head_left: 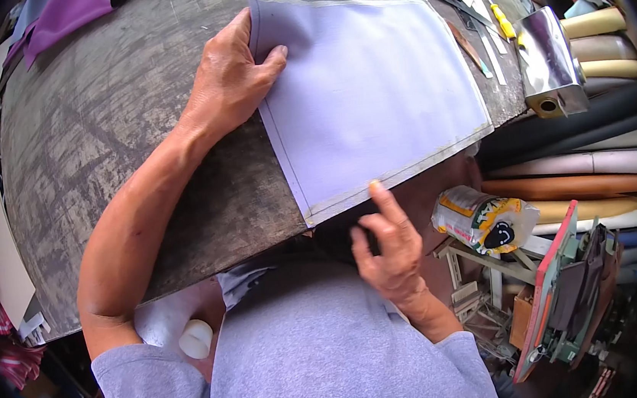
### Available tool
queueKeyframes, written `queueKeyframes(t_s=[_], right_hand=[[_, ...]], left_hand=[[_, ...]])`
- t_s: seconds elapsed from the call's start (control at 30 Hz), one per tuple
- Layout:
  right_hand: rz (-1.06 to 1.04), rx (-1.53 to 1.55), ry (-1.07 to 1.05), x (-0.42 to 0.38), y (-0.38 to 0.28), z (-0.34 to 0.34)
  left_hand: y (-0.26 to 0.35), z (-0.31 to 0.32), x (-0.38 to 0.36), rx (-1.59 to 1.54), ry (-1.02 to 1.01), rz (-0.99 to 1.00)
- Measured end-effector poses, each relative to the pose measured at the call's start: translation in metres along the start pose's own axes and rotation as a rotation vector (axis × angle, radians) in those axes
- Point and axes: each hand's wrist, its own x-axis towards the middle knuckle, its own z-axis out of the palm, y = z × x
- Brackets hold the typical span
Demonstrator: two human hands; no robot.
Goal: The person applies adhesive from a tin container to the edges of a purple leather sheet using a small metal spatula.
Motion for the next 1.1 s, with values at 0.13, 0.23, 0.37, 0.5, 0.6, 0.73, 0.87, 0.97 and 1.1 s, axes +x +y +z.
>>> queueKeyframes(t_s=[0.13,0.23,0.37,0.5,0.6,0.73,0.87,0.97,1.1], right_hand=[[-0.157,0.210,-0.125,0.008,-0.010,-0.003],[-0.107,0.384,0.006,0.008,0.009,-0.016],[0.361,0.023,0.228,0.010,0.030,-0.041],[0.146,-0.527,-0.019,0.011,0.039,-0.040],[0.015,-0.514,-0.077,0.012,0.028,-0.038],[-0.002,-0.446,-0.012,0.020,0.041,-0.048],[0.128,-0.552,-0.009,0.019,0.051,-0.049],[0.010,-0.606,-0.023,0.011,0.037,-0.036],[-0.220,-0.508,-0.076,0.004,0.016,-0.020]], left_hand=[[0.002,0.000,-0.002,-0.015,-0.010,-0.023],[0.007,0.001,-0.003,-0.010,0.000,-0.019],[0.008,0.002,-0.003,-0.021,-0.001,-0.032],[0.008,0.001,-0.003,-0.041,-0.009,-0.044],[0.009,0.002,-0.004,-0.084,0.004,-0.036],[0.010,0.001,-0.003,-0.052,-0.011,-0.029],[0.010,0.000,-0.004,-0.051,-0.017,-0.032],[0.010,0.000,-0.003,-0.044,-0.020,-0.061],[0.005,0.000,-0.003,-0.029,-0.019,-0.042]])
